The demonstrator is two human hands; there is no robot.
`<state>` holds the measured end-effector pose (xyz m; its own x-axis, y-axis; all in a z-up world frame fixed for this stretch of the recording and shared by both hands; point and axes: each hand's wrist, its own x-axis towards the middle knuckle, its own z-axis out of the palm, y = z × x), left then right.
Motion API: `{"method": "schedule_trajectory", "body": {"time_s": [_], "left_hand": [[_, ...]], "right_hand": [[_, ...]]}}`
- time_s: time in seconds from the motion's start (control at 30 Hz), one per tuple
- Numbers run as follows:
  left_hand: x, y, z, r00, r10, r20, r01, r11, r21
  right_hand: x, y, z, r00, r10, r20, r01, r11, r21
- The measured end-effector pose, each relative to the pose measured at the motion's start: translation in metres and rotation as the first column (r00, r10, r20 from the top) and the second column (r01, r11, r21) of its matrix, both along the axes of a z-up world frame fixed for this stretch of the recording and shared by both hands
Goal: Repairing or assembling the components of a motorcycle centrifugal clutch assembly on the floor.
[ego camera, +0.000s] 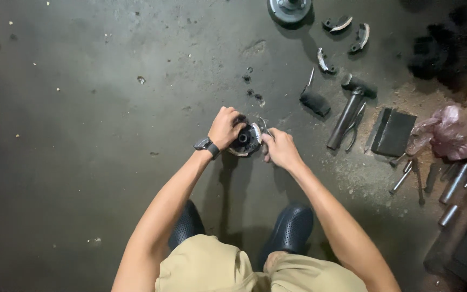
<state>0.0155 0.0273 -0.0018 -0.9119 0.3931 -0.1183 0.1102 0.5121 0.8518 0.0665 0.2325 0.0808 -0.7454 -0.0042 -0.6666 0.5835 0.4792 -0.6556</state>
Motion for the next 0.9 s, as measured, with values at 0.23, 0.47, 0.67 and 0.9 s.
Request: {"method": "schedule_trajectory", "body": {"time_s": [0.23,0.47,0.67,0.9], "left_hand": [[0.012,-0.004,0.002,0.993,0.061,-0.102,-0.049,0.991,0.122],[0.011,-0.004,0.001,0.993,0.093,-0.067,-0.083,0.986,0.145],[0.011,-0.008,-0.002,0.993,0.089,-0.075,-0.076,0.984,0.162],[0.012,-0.009,-0.003,0.992,0.100,-0.075,-0.085,0.980,0.179]], "right_hand": [[-0.044,0.005,-0.004,0.918,0.053,0.393,0.029,0.979,-0.199],[-0.071,0.000,0.005,0.818,0.072,0.570,0.082,0.968,-0.239],[-0.080,-0.004,0.004,0.793,0.122,0.597,0.030,0.971,-0.237],[-0.094,-0.006,-0.001,0.775,0.195,0.602,-0.077,0.973,-0.216]]}}
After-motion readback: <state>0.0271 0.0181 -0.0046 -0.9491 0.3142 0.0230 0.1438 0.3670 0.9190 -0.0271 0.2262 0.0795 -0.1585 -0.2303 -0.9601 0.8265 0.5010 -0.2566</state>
